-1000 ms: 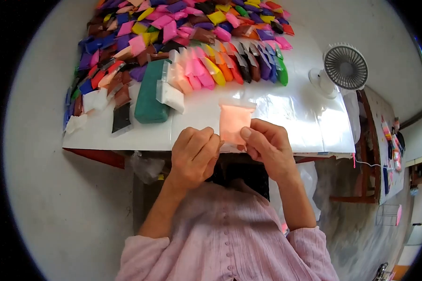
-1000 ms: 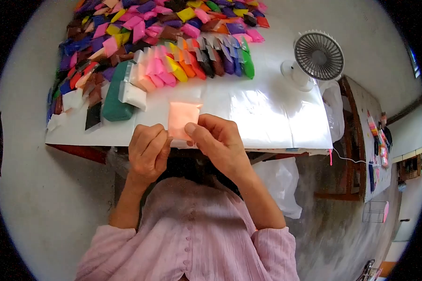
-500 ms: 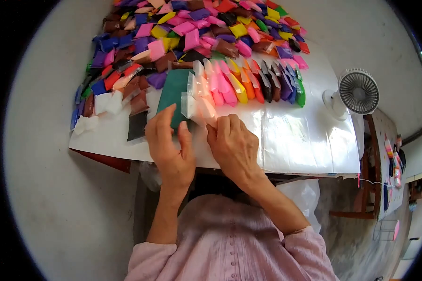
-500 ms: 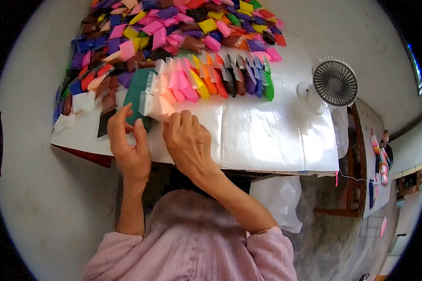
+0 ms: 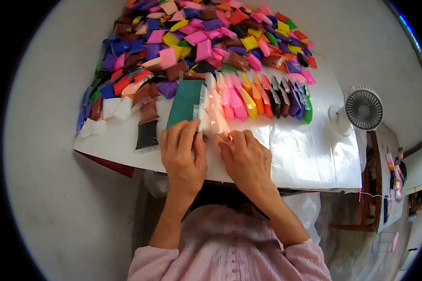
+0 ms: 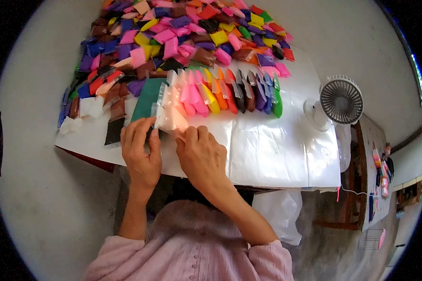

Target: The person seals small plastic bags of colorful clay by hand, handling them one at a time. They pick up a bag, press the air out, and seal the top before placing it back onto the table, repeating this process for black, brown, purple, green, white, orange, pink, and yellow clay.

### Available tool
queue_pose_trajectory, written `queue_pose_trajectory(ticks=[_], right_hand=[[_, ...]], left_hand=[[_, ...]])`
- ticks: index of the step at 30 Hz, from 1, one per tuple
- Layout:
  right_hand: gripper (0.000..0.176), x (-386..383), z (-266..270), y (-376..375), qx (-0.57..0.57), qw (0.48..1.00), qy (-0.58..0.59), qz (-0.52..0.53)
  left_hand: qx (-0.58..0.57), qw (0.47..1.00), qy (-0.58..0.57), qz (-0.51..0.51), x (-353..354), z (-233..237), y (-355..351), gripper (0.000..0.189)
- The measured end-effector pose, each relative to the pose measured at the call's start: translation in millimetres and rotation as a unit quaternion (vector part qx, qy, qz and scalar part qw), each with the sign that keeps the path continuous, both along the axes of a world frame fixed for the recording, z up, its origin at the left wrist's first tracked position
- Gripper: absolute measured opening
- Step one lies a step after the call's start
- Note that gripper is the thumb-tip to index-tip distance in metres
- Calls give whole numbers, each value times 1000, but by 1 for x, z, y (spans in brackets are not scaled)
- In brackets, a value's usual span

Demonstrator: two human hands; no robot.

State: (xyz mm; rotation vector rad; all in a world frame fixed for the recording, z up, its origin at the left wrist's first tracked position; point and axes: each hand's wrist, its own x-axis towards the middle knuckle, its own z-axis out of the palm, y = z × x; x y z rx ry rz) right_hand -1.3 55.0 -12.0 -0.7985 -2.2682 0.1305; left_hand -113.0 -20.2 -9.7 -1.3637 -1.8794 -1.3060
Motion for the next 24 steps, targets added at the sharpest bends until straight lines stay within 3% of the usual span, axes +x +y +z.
queue_pose_trajectory(ticks=[2, 13, 19, 21, 24], right_hand=[[13, 4, 6, -1, -13, 999, -41, 13], [15, -3, -5, 8, 20, 1000, -12, 11], [16, 24, -4, 0, -22, 998, 52, 41], [15, 31, -9, 0, -32, 995, 72, 54], [14, 32, -13, 0, -36, 994, 89, 51]], left_hand=[[10, 1000, 26, 5, -2, -1, 1, 25], [7, 1000, 12, -19, -16, 9, -9, 20], [5, 1000, -22, -8, -100, 51, 20, 23], [-30, 996, 77, 22, -142, 54, 47, 34], [-110, 988, 103, 41, -189, 56, 90, 48]])
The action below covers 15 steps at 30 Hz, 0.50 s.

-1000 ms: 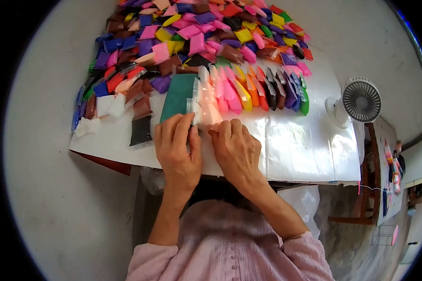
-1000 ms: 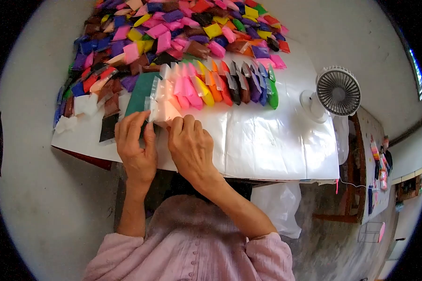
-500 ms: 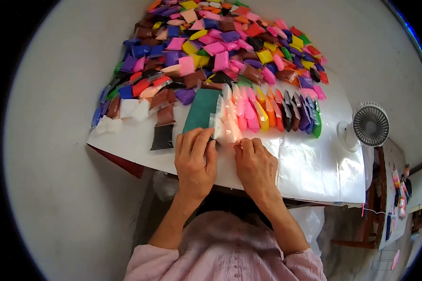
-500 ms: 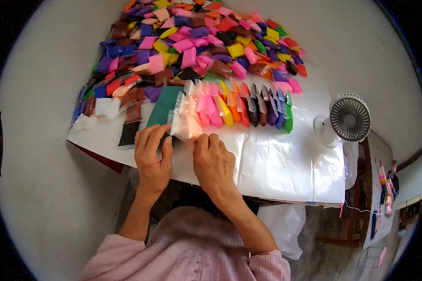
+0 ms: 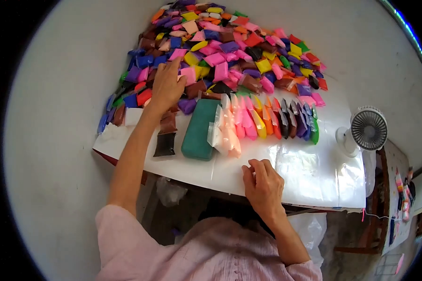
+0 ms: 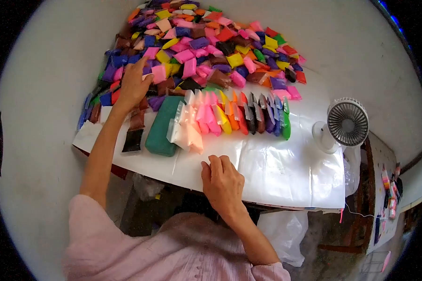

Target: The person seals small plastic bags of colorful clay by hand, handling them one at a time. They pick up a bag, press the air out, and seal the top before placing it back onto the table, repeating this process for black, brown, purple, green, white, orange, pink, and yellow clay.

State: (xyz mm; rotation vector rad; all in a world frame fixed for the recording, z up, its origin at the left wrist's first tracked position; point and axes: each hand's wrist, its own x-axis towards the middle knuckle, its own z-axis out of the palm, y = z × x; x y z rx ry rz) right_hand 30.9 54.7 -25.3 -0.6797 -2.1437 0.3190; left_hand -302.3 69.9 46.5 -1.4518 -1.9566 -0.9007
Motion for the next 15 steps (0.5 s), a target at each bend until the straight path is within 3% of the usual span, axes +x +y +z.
queue_pose_trajectory(ticks=[6, 9, 15], right_hand=[[15, -1, 0, 0, 8, 1000, -8, 6], [16, 0, 0, 1, 18, 1000, -20, 11], [16, -1, 2, 0, 40, 999, -24, 8]], left_hand=[[-141, 984, 96, 46, -41, -15, 46, 46], [-99, 988, 109, 44, -46, -22, 51, 37], [-84, 996, 20, 33, -46, -17, 41, 23]])
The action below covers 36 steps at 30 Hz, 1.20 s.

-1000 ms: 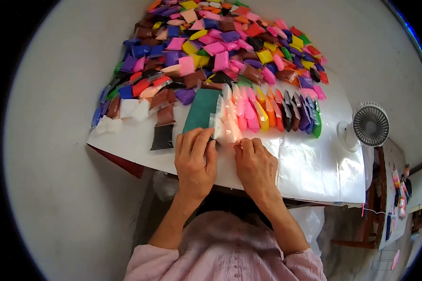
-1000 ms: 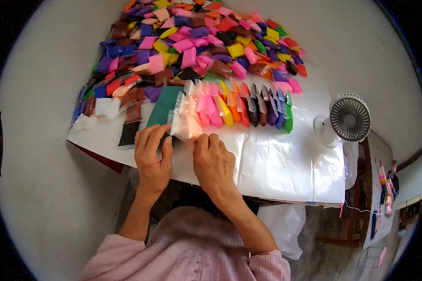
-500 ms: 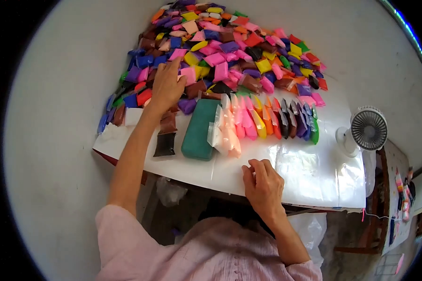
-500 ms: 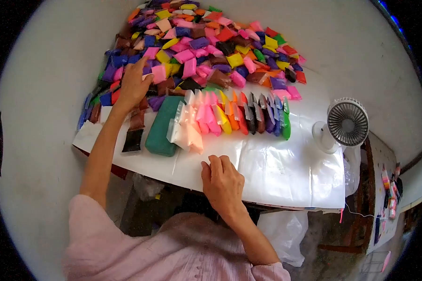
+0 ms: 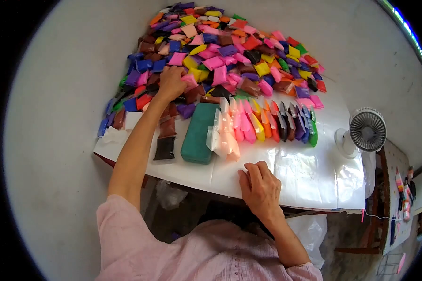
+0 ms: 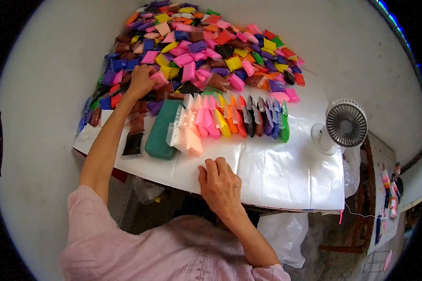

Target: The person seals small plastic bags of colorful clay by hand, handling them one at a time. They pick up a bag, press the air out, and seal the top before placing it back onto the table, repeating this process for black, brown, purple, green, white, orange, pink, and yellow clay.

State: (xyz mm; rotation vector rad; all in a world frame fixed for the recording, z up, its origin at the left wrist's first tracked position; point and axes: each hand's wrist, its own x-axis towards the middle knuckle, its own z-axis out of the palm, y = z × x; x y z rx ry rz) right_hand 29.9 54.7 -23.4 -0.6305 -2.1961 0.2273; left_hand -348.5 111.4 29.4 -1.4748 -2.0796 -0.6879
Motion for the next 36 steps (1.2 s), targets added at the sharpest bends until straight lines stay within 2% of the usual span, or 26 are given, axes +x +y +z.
queue_pose_trajectory(ticks=[3, 6, 9, 12, 13, 15, 16, 18, 22, 26, 29, 32, 36], right_hand=[[16, 1, 0, 0, -10, 1000, -2, 4], [16, 1, -1, 0, -28, 999, 23, 14], [14, 6, 6, 0, -94, 988, 108, 53], [13, 15, 22, -1, -130, 973, 179, 67], [14, 19, 22, 0, -148, 968, 189, 70], [18, 22, 29, -2, -228, 940, 229, 105], [22, 24, 32, -5, -289, 911, 258, 137], [23, 27, 39, -9, -330, 883, 288, 169], [17, 40, 28, -8, -372, 842, 345, 183], [15, 61, 29, -13, -399, 824, 371, 155], [15, 70, 23, -11, -367, 839, 374, 146], [14, 76, 24, -11, -362, 832, 387, 163], [14, 77, 20, -13, -395, 807, 400, 180]], left_hand=[[72, 980, -175, -61, 27, 21, -22, 23], [165, 908, -337, -187, 39, 30, -37, 21], [168, 877, -393, -218, 85, 48, -69, 22], [168, 819, -498, -231, 144, 57, -103, 26], [162, 824, -487, -241, 161, 56, -112, 28], [172, 790, -506, -299, 191, 41, -121, 27], [176, 756, -542, -323, 210, 34, -125, 27], [177, 688, -605, -360, 239, 19, -129, 25], [192, 612, -679, -356, 291, -9, -128, 25], [192, 580, -711, -348, 315, -24, -126, 22], [159, 580, -716, -354, 321, -23, -128, 20], [120, 580, -718, -364, 323, -15, -128, 18], [144, 574, -715, -372, 333, -10, -128, 10]])
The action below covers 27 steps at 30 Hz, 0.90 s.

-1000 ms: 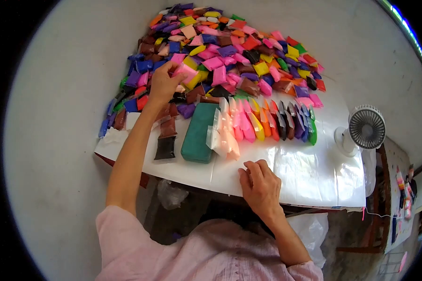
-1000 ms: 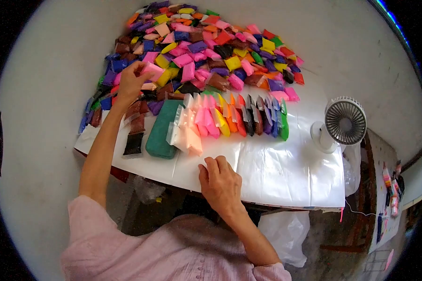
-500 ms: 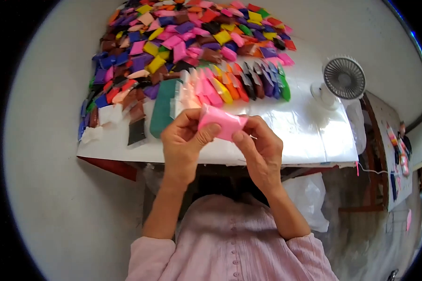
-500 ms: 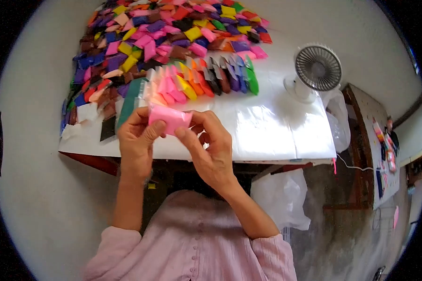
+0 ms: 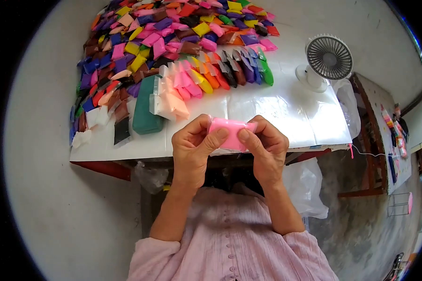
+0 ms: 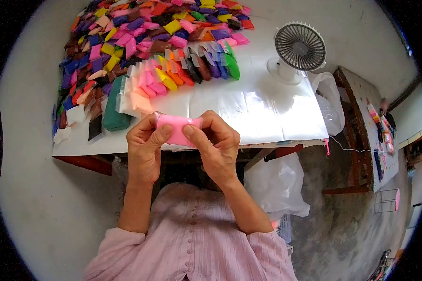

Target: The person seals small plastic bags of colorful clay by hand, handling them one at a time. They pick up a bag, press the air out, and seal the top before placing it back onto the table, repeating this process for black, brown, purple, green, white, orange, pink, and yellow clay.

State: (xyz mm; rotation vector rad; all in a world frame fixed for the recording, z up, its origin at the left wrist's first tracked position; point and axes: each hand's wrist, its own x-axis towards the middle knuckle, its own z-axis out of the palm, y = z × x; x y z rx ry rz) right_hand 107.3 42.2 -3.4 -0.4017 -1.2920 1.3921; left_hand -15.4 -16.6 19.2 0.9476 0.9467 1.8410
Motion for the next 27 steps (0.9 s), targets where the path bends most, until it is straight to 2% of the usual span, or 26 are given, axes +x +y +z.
queue_pose_trajectory(ticks=[11, 17, 20, 23, 27], right_hand=[[14, 7, -10, -8, -84, 994, 45, 56], [13, 7, -16, -14, -102, 988, 77, 83], [13, 6, -16, -15, -104, 988, 82, 81], [13, 8, -16, -14, -96, 991, 74, 63], [12, 11, -12, -13, -109, 990, 90, 29]], left_hand=[[59, 993, 28, 100, 19, -15, 5, 11], [89, 973, 124, 174, 24, -18, 6, 16], [105, 972, 110, 178, 24, -21, 7, 18], [48, 981, 114, 147, 22, -20, 5, 15], [33, 998, -5, 46, 30, -15, 0, 11]])
